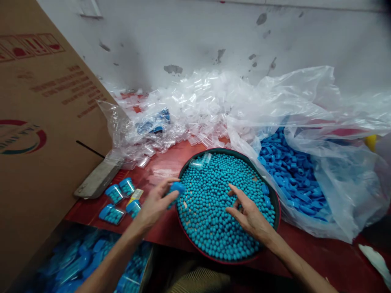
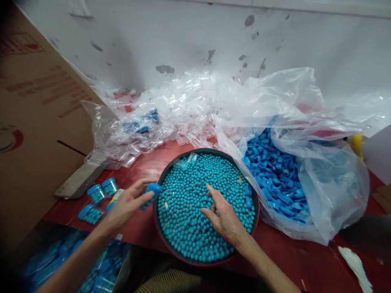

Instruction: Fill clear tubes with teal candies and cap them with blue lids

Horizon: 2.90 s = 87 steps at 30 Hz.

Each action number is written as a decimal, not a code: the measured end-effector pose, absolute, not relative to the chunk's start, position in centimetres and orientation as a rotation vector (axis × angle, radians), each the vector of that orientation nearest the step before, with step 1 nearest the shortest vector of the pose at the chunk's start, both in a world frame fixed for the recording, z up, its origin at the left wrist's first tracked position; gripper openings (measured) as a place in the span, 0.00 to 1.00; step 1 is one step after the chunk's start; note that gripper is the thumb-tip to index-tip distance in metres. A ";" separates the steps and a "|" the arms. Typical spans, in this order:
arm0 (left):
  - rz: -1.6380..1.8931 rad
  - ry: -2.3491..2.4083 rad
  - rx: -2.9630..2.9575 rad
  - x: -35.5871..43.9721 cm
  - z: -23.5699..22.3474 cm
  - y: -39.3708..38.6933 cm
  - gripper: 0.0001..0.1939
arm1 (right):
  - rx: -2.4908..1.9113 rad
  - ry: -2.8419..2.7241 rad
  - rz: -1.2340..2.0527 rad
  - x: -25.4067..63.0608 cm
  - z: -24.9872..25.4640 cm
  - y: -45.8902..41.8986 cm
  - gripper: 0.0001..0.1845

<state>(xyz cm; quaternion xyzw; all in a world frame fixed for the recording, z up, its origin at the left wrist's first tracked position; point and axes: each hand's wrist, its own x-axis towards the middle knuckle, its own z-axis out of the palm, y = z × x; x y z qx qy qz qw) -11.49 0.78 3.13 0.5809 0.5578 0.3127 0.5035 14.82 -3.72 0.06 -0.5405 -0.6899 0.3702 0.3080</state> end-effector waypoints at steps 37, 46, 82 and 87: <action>-0.391 1.415 2.620 -5.9 1.7 5.4 0.15 | -1.550 -1.808 0.773 20.4 -0.6 -2.2 0.14; -0.095 1.093 2.483 2.8 -0.7 4.2 0.12 | -1.992 -2.018 0.589 20.7 -1.3 -0.5 0.15; 0.465 0.741 0.876 0.7 -0.6 3.0 0.18 | -1.576 -1.872 1.019 19.3 1.8 -2.7 0.09; 0.480 0.799 0.930 -0.2 -0.3 2.8 0.18 | -2.333 -2.098 0.250 21.1 1.8 -1.5 0.10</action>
